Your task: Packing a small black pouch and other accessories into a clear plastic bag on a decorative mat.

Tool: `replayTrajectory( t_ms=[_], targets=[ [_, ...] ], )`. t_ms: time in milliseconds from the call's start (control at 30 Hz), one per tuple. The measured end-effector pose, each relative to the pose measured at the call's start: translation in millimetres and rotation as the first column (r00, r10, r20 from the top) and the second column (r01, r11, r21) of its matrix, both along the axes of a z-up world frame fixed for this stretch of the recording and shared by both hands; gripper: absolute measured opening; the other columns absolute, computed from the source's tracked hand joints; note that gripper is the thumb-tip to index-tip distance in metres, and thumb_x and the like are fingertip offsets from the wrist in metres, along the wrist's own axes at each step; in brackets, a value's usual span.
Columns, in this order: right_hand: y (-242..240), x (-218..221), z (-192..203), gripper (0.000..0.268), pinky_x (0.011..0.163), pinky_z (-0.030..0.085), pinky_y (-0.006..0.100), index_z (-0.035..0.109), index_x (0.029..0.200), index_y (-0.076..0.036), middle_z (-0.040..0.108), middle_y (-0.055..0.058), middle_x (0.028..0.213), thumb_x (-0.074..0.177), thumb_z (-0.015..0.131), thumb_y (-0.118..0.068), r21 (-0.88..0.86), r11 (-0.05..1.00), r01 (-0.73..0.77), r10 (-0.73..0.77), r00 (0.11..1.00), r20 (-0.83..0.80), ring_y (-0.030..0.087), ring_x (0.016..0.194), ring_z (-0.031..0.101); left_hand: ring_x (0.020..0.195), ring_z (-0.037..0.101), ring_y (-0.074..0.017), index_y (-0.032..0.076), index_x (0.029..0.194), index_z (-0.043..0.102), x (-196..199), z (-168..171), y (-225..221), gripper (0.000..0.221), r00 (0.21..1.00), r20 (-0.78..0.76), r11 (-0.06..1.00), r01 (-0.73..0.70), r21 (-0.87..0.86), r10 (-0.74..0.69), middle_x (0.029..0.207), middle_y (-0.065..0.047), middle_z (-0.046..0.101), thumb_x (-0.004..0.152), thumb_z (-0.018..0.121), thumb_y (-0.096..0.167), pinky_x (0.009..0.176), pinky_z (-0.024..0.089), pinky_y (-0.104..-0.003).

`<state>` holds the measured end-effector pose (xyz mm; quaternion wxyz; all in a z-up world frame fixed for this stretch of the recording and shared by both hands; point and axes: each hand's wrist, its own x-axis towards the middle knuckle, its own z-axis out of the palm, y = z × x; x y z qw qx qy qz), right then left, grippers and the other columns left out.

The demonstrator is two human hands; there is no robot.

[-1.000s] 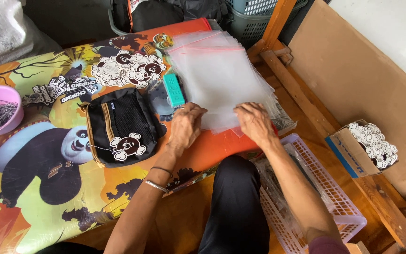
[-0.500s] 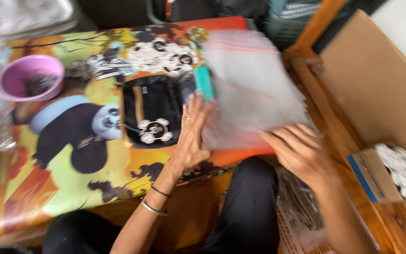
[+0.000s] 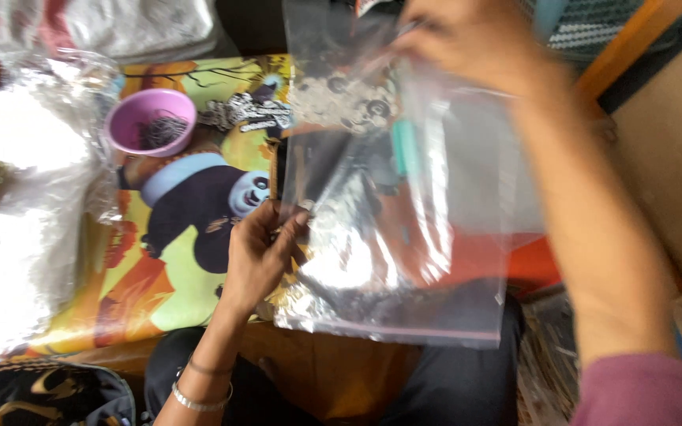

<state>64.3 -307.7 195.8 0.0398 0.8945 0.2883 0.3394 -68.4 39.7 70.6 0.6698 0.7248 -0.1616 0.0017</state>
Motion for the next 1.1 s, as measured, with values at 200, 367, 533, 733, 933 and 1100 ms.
replayTrajectory(
  t_ms=[200,367,533,733,933,1100],
  targets=[
    [50.7,104.4,-64.8,0.03,0.074,0.059,0.036,0.069,0.115,-0.003,0.076,0.015,0.101,0.098,0.081,-0.025,0.555,0.827,-0.084,0.246,0.944,-0.222,0.023,0.084,0.074,0.035,0.056,-0.0155,0.005,0.086,0.062,86.8,-80.2,32.9,0.022,0.99,-0.077,0.991,-0.117,0.06,0.121,0.064,-0.007,0.068,0.099,0.068,0.022,0.035,0.044,-0.029],
    [64.3,36.0,-99.2,0.027,0.077,0.053,0.043,0.065,0.117,-0.004,0.075,0.015,0.112,0.102,0.072,-0.024,0.559,0.829,-0.029,0.178,0.96,-0.214,0.026,0.094,0.075,0.048,0.054,-0.0117,0.003,0.091,0.068,135.0,-125.2,43.5,0.018,0.96,-0.1,0.939,-0.229,0.255,0.261,0.072,-0.006,0.07,0.098,0.069,0.019,0.04,0.046,-0.031],
    [74.9,-67.2,-161.1,0.041,0.083,0.056,0.051,0.072,0.113,-0.005,0.074,0.021,0.101,0.095,0.076,-0.041,0.436,0.888,-0.146,0.314,0.886,-0.342,0.042,0.096,0.071,0.095,0.07,-0.051,0.005,0.119,0.05,115.5,-107.1,41.0,0.041,0.93,0.139,0.816,-0.365,0.448,0.34,0.1,-0.028,0.073,0.094,0.071,0.029,0.08,0.05,-0.063],
    [70.1,-136.5,-234.1,0.04,0.088,0.052,0.043,0.069,0.12,-0.009,0.067,0.012,0.112,0.094,0.073,-0.039,0.085,0.977,-0.195,0.211,0.936,-0.283,0.031,0.108,0.066,0.098,0.064,-0.0329,0.01,0.104,0.067,48.0,-110.4,32.4,0.041,0.544,0.78,0.676,-0.452,0.582,-0.308,0.103,-0.015,0.065,0.078,0.078,0.039,0.088,0.046,-0.045],
    [58.4,-120.9,-285.0,0.015,0.08,0.053,0.038,0.068,0.102,-0.009,0.063,0.008,0.095,0.088,0.069,-0.007,-0.096,0.97,-0.223,0.215,0.973,-0.083,0.026,0.095,0.065,0.107,0.064,-0.0304,0.012,0.097,0.065,43.6,-121.0,28.6,0.012,0.434,0.787,0.657,-0.443,0.61,-0.438,0.104,-0.011,0.064,0.092,0.063,0.024,0.084,0.048,-0.04],
    [58.1,-124.3,-271.5,0.021,0.077,0.052,0.038,0.068,0.102,-0.009,0.066,0.008,0.092,0.086,0.064,0.004,-0.061,0.982,-0.177,0.163,0.969,-0.187,0.025,0.092,0.068,0.111,0.066,-0.0269,0.013,0.1,0.067,40.1,-122.2,29.4,0.013,0.426,0.779,0.612,-0.485,0.625,-0.459,0.107,-0.011,0.067,0.095,0.061,0.023,0.086,0.049,-0.037]
  ],
)
